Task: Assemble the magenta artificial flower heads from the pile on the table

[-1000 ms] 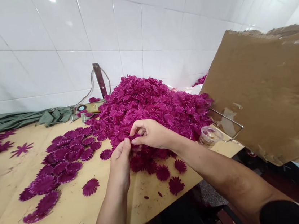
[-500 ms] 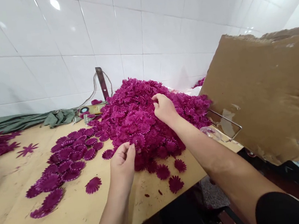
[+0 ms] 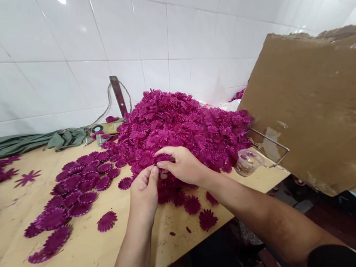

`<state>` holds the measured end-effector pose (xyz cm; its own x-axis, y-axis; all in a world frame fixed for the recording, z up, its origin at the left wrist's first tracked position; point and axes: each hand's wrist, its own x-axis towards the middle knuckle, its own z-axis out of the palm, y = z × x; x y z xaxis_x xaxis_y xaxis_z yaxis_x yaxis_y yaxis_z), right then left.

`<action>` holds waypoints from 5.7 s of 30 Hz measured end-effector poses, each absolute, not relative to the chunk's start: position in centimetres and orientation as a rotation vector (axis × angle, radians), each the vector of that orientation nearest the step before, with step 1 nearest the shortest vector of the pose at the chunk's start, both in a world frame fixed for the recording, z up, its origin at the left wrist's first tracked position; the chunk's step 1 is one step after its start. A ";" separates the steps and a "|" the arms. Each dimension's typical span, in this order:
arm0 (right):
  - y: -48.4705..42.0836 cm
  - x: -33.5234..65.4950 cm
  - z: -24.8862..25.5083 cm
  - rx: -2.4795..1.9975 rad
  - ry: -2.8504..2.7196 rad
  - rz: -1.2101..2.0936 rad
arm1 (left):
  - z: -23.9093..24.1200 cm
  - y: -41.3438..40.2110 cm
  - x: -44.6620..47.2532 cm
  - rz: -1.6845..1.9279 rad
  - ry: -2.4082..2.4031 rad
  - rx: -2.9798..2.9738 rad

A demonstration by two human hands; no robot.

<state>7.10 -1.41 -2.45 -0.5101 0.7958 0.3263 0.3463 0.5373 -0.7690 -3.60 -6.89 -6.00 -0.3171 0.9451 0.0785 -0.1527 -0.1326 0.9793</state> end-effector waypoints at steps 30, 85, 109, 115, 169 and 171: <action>2.5 8.5 -0.1 -1.324 -1.931 0.136 | -5.8 -7.8 -4.1 1.611 1.469 1.117; -1.6 7.5 -3.6 -0.992 -1.881 0.944 | -3.0 -2.4 -6.0 1.845 1.834 1.233; -1.2 8.7 -2.7 -0.875 -1.474 1.585 | -2.8 -3.9 -4.0 1.453 1.247 1.334; -1.0 9.3 -2.0 -0.855 -1.586 1.693 | -2.8 -3.7 -4.0 1.492 1.265 1.353; 1.3 8.7 -3.2 -0.970 -1.891 0.985 | -2.4 -2.6 -3.1 1.418 1.529 1.561; 0.7 9.0 -2.9 -0.898 -1.927 1.030 | -2.2 -2.0 -3.6 1.535 1.475 1.349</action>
